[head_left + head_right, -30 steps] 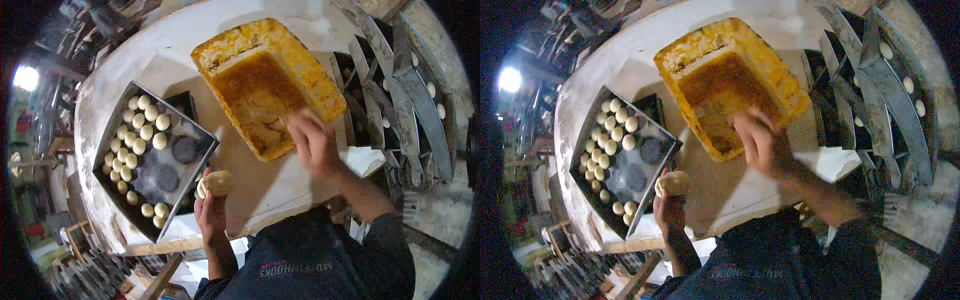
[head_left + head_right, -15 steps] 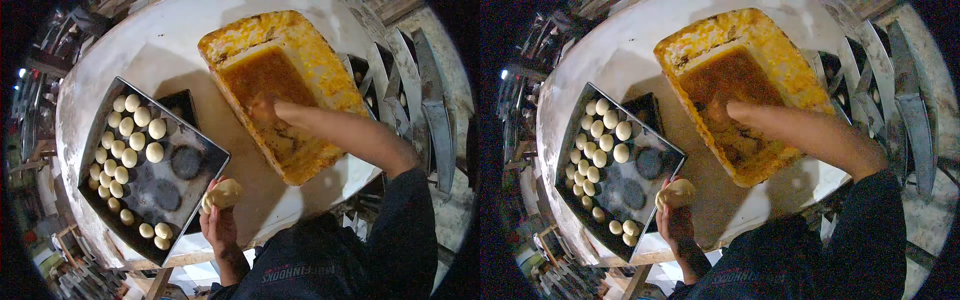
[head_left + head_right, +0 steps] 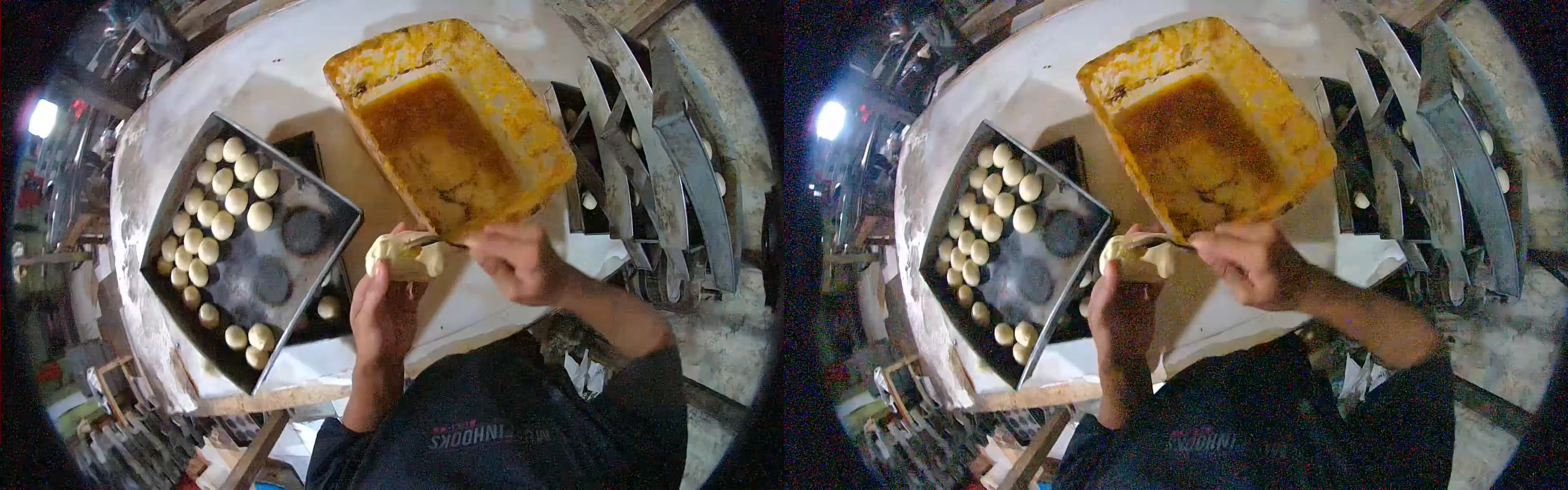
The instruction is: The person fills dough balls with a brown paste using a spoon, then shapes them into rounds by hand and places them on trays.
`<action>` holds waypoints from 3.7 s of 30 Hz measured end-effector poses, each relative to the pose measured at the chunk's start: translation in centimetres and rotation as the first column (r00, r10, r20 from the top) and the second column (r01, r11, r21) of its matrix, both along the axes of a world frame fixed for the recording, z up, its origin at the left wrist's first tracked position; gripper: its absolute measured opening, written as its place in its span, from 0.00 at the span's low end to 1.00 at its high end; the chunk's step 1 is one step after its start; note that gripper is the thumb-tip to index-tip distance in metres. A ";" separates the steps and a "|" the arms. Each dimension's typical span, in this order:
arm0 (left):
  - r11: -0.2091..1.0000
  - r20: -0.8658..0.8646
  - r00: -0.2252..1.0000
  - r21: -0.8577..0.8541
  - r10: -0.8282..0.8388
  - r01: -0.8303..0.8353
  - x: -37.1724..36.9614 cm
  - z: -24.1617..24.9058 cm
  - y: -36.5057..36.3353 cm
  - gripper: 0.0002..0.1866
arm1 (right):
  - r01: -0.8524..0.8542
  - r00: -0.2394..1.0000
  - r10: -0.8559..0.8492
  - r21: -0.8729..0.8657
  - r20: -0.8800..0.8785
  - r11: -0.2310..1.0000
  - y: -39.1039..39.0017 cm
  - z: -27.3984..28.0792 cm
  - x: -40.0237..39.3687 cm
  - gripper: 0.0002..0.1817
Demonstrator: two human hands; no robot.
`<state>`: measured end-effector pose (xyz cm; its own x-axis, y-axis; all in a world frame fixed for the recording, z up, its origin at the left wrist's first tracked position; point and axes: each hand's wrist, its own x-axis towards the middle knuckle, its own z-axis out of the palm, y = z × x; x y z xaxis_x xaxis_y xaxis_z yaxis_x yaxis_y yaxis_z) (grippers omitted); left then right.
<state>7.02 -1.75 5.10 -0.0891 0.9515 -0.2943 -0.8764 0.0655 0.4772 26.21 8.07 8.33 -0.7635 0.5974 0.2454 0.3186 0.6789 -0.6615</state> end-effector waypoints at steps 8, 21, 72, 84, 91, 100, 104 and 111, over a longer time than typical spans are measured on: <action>0.943 -0.126 0.978 -0.271 0.164 -0.193 1.5 -8.0 -6.2 0.23 | 0.065 0.995 -0.082 0.252 0.055 0.966 -7.2 -15.6 2.9 0.28; 0.953 -0.899 0.316 0.282 0.302 -0.110 16.3 -5.5 -11.2 0.34 | 0.170 0.945 -0.180 -0.062 -0.272 0.984 -15.1 -0.9 6.9 0.25; 0.834 -0.883 -0.031 0.429 0.467 0.345 26.1 5.4 -0.7 0.09 | 0.186 0.973 -0.108 0.421 -0.202 0.888 -10.7 11.9 22.6 0.17; 0.546 -0.910 0.414 0.337 -0.020 0.767 36.7 12.8 7.0 0.39 | 0.552 0.830 -0.552 0.274 -0.086 0.787 11.7 21.9 44.1 0.18; 0.761 -0.831 0.531 0.451 0.168 0.466 31.6 10.8 3.2 0.23 | 0.380 0.645 -0.609 0.497 0.462 0.780 25.6 12.7 48.1 0.31; 0.993 -0.972 0.214 0.085 0.100 -0.078 17.6 -2.2 -4.1 0.13 | 0.092 0.843 -0.428 0.696 0.327 0.712 15.8 21.1 38.6 0.25; 0.790 -0.859 -0.373 0.485 0.351 -0.375 -1.9 -5.4 -4.3 0.07 | -0.276 0.935 -0.009 0.742 0.355 0.611 -1.3 24.1 28.6 0.19; 0.739 -0.784 -0.225 -0.387 -0.579 -0.552 -27.0 -15.0 6.8 0.31 | -0.179 0.978 0.077 0.583 0.196 0.792 -7.6 14.8 15.1 0.13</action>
